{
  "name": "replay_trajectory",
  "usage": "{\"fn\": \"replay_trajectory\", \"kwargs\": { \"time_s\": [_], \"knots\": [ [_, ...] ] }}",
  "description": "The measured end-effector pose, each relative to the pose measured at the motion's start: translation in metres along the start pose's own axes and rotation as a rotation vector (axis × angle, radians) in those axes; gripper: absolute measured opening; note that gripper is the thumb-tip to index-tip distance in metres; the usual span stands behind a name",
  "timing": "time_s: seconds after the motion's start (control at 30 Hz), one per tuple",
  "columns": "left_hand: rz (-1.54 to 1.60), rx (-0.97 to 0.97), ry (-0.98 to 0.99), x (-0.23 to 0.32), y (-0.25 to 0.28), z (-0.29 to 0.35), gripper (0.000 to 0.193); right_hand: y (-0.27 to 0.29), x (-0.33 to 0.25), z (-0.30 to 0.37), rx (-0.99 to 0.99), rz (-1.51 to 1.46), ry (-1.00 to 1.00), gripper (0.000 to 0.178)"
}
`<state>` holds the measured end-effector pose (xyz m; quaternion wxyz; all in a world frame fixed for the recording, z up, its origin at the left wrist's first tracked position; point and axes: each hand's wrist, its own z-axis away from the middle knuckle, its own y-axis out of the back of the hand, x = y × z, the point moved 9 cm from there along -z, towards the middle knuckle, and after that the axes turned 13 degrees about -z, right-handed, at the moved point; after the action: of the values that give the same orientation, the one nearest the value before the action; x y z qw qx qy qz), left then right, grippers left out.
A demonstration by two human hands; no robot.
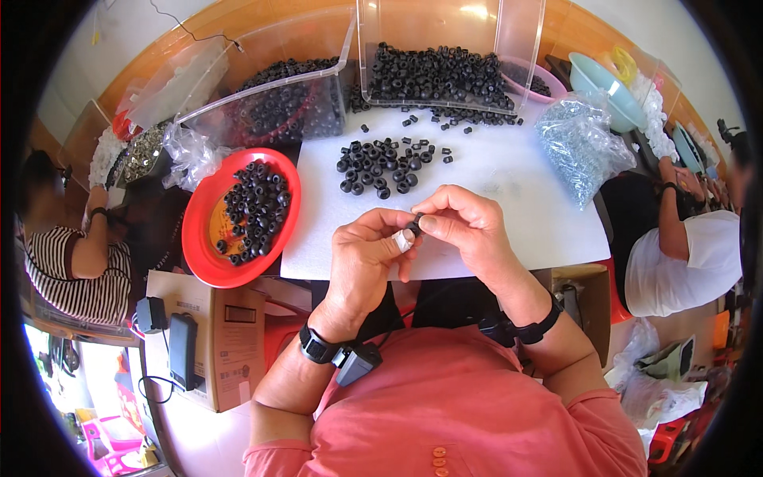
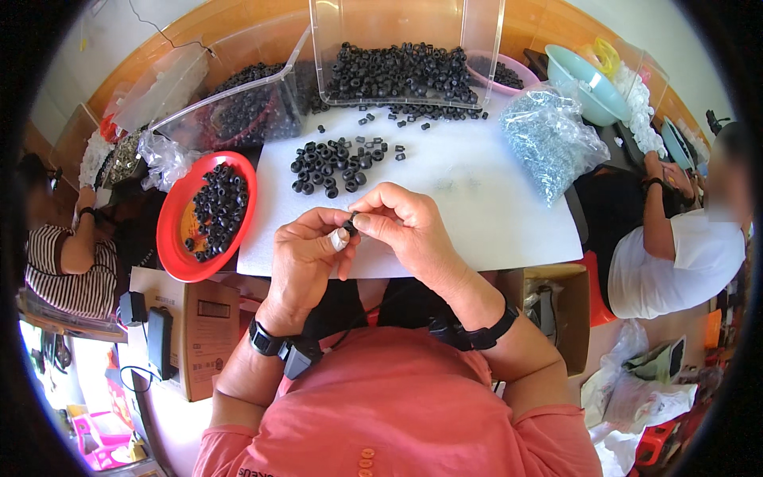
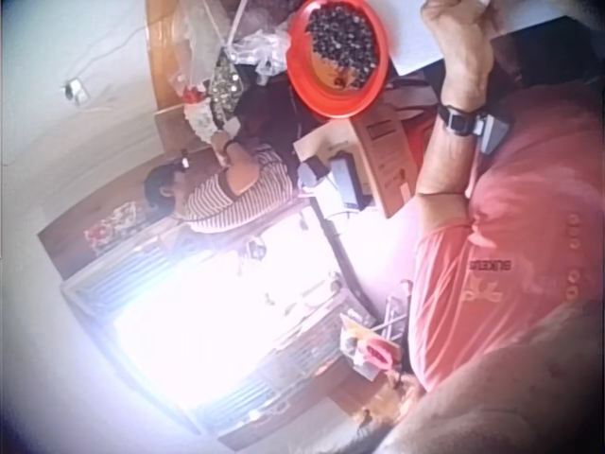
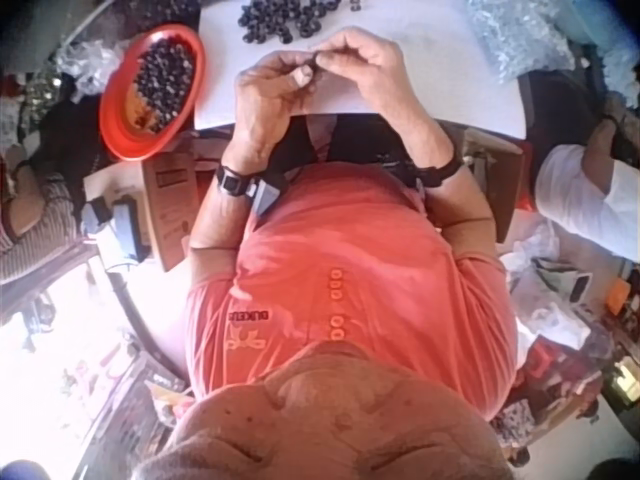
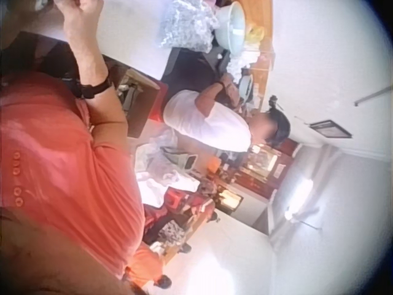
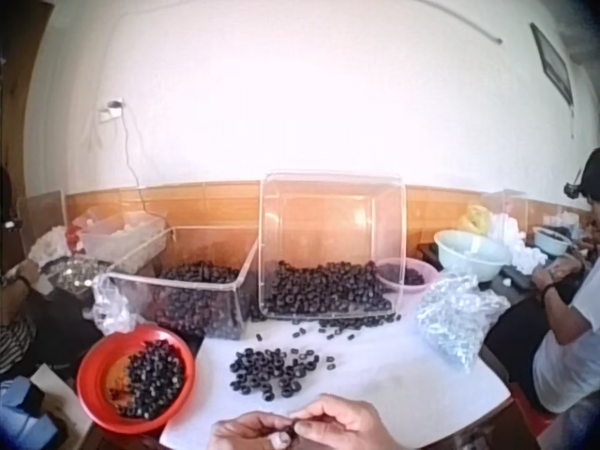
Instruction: Manually assembling small black shoe components by inserting white parts into them at a manufacturing workbench.
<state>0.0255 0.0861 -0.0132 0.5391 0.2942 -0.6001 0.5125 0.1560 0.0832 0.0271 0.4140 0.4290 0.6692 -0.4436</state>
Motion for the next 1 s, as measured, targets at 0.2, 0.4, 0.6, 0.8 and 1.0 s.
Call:
{"fn": "replay_trajectory", "kwargs": {
  "time_s": [0.2,0.4,0.6,0.8,1.0],
  "knots": [
    [0.012,0.017,-0.003,-0.001,0.001,0.001,0.017,-0.020,-0.032,0.005,-0.059,0.441,0.280,0.003],
    [0.006,0.036,0.024,-0.001,0.000,-0.001,0.011,-0.025,-0.040,0.007,-0.080,0.684,0.434,0.008],
    [-0.031,0.050,0.036,0.000,-0.001,0.001,0.011,-0.039,-0.048,0.012,-0.087,0.981,0.534,0.018],
    [-0.004,0.098,0.036,-0.003,0.000,0.001,0.011,-0.039,-0.041,0.013,-0.081,0.985,0.552,0.018],
    [-0.041,0.097,0.035,-0.001,-0.001,0.003,0.010,-0.014,-0.028,0.006,-0.015,0.543,0.345,0.013]
  ]
}}
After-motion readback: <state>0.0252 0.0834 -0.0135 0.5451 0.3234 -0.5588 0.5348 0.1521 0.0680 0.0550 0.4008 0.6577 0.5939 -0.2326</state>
